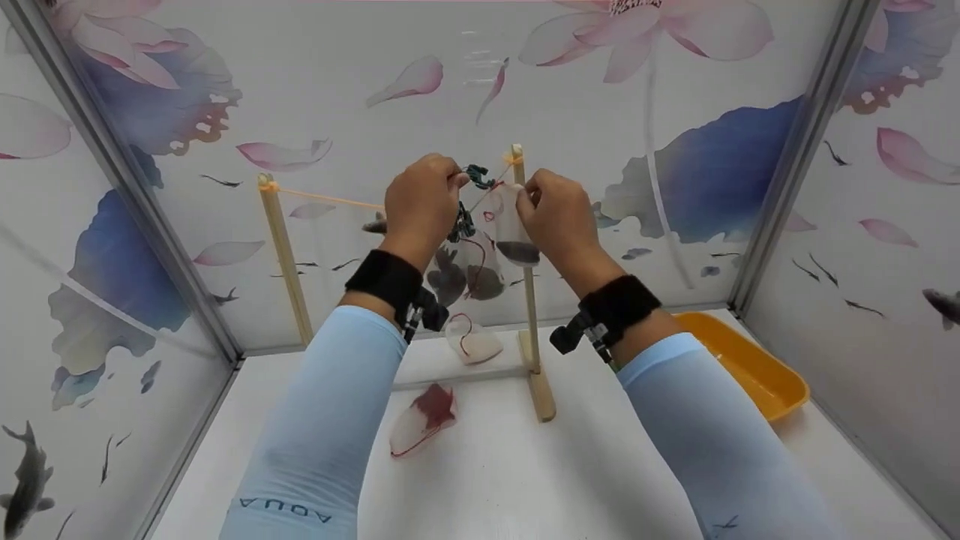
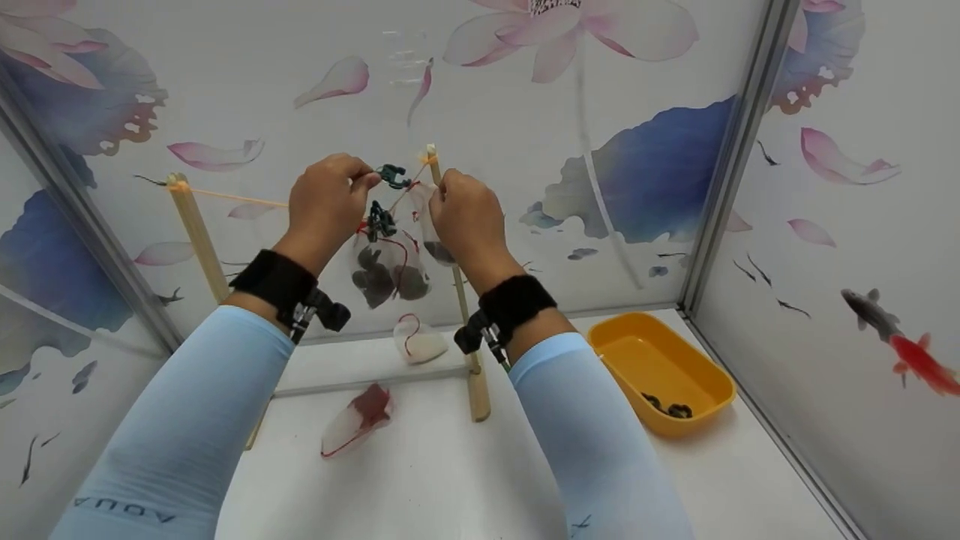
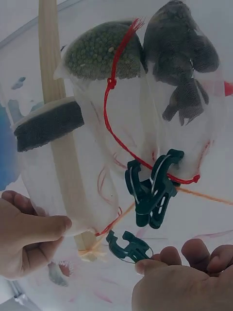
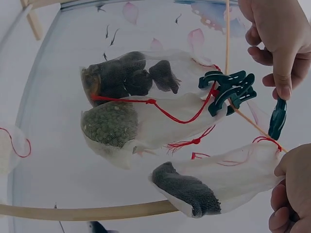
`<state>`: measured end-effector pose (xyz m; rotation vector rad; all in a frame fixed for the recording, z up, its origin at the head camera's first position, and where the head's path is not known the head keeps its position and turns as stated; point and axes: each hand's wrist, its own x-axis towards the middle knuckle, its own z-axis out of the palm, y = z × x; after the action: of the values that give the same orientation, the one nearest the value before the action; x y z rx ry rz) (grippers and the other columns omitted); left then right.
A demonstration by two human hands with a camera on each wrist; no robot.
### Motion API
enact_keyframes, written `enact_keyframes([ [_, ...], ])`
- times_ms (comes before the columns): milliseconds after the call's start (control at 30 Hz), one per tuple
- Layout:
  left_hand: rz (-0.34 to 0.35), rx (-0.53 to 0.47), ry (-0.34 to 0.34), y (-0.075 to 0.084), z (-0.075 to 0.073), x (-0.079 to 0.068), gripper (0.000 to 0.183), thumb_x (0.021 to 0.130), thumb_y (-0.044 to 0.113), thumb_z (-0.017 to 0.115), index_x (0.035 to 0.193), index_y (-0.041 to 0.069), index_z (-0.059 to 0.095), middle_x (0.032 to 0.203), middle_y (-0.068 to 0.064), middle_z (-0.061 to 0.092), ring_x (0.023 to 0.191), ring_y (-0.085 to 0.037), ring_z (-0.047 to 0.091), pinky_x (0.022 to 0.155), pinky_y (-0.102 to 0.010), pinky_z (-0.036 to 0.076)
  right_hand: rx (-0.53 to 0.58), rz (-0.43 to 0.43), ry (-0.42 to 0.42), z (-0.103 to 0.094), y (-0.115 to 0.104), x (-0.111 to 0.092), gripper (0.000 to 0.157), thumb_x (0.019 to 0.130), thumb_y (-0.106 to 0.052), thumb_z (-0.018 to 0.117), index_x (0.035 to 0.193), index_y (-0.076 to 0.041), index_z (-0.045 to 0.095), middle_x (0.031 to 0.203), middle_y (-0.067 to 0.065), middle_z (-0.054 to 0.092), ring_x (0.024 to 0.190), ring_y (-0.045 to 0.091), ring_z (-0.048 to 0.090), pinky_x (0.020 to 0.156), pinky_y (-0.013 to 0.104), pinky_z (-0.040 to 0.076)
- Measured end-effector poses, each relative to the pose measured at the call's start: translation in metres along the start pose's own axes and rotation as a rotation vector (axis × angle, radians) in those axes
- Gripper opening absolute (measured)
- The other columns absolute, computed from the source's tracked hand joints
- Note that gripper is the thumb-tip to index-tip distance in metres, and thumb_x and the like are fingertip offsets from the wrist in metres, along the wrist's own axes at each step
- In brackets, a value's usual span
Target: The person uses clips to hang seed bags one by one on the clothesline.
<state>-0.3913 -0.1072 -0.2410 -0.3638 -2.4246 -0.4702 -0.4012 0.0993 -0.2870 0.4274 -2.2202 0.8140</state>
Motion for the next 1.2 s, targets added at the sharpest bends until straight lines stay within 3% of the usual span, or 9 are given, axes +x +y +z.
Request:
enact_keyframes([
  [200,0.077,0.060,0.040,-0.001,-0.005,0.006,0.030,0.115,0.037,0.066,0.120,0.012,0.084,0.109,-0.009,0.078,0.094,-0.030,0.080,0.081,-0.047,0.066,-0.012,0.007,0.017,0.003,-0.007,0.005,0.021,0.113,-0.013,0.065,0.108,0.005,0.075,0.100,0.022,0.081,0.083,0.031,0.075,0.072,0.041,0.063],
  [400,0.101,0.106,0.059,-0.004,-0.009,0.010,0.030,0.113,0.038,0.068,0.120,0.014,0.085,0.107,-0.007,0.080,0.095,-0.030,0.081,0.081,-0.048,0.067,-0.027,-0.008,0.016,0.004,-0.012,0.009,0.020,0.113,-0.012,0.064,0.107,0.005,0.074,0.101,0.022,0.080,0.083,0.030,0.076,0.074,0.041,0.066],
  [600,0.118,0.162,0.051,0.006,0.002,0.015,0.030,0.112,0.038,0.069,0.121,0.015,0.086,0.108,-0.007,0.081,0.095,-0.031,0.083,0.081,-0.048,0.068,-0.014,-0.006,0.034,0.002,-0.010,0.011,0.020,0.114,-0.014,0.065,0.108,0.004,0.074,0.103,0.022,0.081,0.088,0.032,0.080,0.078,0.044,0.069],
  [733,0.128,0.167,0.043,0.015,0.011,0.014,0.031,0.113,0.039,0.067,0.122,0.015,0.084,0.110,-0.006,0.080,0.095,-0.029,0.082,0.081,-0.046,0.068,0.009,-0.019,0.066,0.000,-0.005,0.009,0.020,0.114,-0.014,0.067,0.107,0.004,0.074,0.100,0.021,0.080,0.085,0.032,0.078,0.074,0.043,0.064],
  [867,0.131,0.170,0.047,0.020,0.014,0.012,0.031,0.112,0.039,0.068,0.126,0.016,0.083,0.111,-0.006,0.079,0.094,-0.028,0.081,0.081,-0.044,0.068,0.040,-0.034,0.046,-0.001,-0.002,0.006,0.021,0.114,-0.016,0.068,0.110,0.003,0.075,0.099,0.020,0.079,0.082,0.032,0.075,0.071,0.041,0.059],
  [1067,0.142,0.184,-0.034,0.022,0.011,0.010,0.042,0.114,0.035,0.069,0.152,0.018,0.072,0.128,-0.005,0.079,0.096,-0.027,0.080,0.083,-0.042,0.067,0.055,-0.013,0.011,0.001,0.002,0.001,0.020,0.113,-0.018,0.070,0.114,0.001,0.077,0.099,0.018,0.078,0.084,0.030,0.073,0.071,0.040,0.058],
  [1200,0.141,0.162,-0.092,0.021,0.010,0.007,0.045,0.116,0.036,0.067,0.157,0.019,0.067,0.137,-0.006,0.078,0.099,-0.028,0.079,0.086,-0.043,0.067,0.086,0.003,-0.010,0.002,0.007,-0.003,0.020,0.113,-0.019,0.071,0.117,0.000,0.078,0.100,0.017,0.077,0.084,0.030,0.073,0.072,0.039,0.058],
])
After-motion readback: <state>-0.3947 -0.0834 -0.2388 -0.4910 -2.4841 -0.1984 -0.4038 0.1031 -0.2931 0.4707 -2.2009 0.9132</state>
